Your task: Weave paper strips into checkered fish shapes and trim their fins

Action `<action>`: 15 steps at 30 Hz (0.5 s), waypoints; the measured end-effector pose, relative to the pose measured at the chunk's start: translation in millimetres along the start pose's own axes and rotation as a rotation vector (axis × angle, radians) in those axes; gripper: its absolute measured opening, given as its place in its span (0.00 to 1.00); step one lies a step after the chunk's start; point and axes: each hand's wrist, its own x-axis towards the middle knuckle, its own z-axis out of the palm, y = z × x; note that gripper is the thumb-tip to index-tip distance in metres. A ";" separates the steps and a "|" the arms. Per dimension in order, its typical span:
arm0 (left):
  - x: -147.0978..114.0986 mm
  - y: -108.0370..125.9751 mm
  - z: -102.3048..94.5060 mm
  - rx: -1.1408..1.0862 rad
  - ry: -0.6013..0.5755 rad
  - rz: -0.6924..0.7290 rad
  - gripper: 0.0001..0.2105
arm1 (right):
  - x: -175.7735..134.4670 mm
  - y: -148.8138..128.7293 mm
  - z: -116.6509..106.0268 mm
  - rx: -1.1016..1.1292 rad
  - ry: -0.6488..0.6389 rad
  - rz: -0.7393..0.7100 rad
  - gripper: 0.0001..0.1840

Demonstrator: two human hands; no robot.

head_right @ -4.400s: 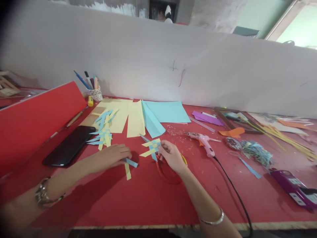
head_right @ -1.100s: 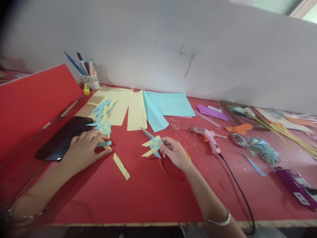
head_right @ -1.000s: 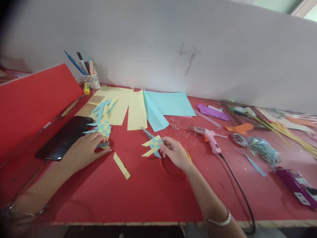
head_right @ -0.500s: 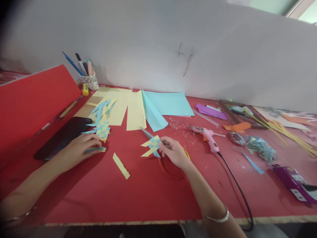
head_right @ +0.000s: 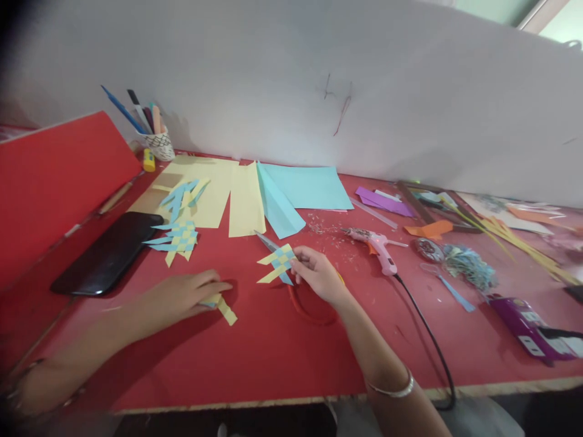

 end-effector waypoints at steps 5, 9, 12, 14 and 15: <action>5.6 2.4 5.8 0.144 -0.030 -0.016 0.07 | 0.8 0.9 -0.4 0.005 0.000 0.004 0.11; 4.1 0.6 7.1 0.143 -0.047 0.000 0.09 | 1.5 1.3 -0.6 0.016 -0.008 0.012 0.11; 3.0 -0.7 3.6 0.118 -0.065 -0.029 0.10 | 0.9 0.3 -0.7 0.008 -0.016 0.019 0.11; 2.0 -3.6 -1.2 0.042 -0.057 -0.092 0.10 | 0.4 -0.5 -0.8 0.004 -0.017 0.020 0.11; 1.4 -5.9 -4.2 -0.009 -0.043 -0.127 0.10 | 0.3 -0.7 -0.9 0.005 -0.017 0.022 0.11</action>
